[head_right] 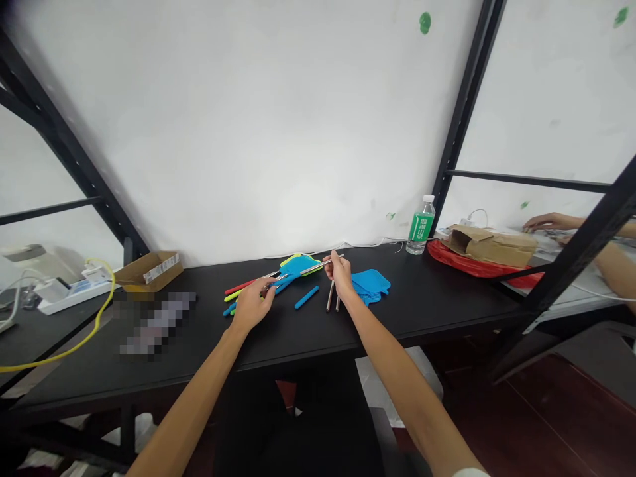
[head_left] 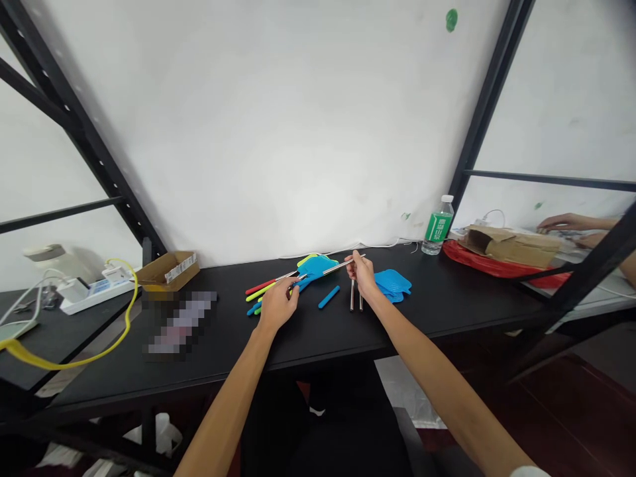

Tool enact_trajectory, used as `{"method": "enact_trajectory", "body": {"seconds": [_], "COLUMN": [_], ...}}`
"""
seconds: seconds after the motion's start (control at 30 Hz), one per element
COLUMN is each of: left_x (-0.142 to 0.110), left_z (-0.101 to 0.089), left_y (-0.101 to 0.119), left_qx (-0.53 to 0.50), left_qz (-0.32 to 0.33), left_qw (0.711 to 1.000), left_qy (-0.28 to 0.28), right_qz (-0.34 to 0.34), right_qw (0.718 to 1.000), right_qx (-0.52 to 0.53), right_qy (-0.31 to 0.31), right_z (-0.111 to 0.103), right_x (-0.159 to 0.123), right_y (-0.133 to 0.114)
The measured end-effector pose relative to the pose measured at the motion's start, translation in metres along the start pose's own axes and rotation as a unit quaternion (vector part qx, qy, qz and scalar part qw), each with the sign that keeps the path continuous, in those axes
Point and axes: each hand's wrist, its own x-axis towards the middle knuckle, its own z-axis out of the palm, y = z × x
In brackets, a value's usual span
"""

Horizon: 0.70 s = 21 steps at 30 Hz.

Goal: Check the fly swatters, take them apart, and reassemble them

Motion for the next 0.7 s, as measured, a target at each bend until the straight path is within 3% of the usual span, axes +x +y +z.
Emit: {"method": "enact_trajectory", "body": {"seconds": [0.7], "left_x": [-0.0006], "left_z": [-0.0006], "left_y": [0.0001], "left_qx": [-0.004], "left_qz": [0.007], "left_qw": [1.0], "left_qy": [-0.016], "right_qz": [0.014], "right_qw": [0.997], "right_qx": [-0.001], "right_qy": [-0.075], "right_z": [0.0009], "right_x": [0.0], "right_y": [0.0057]}}
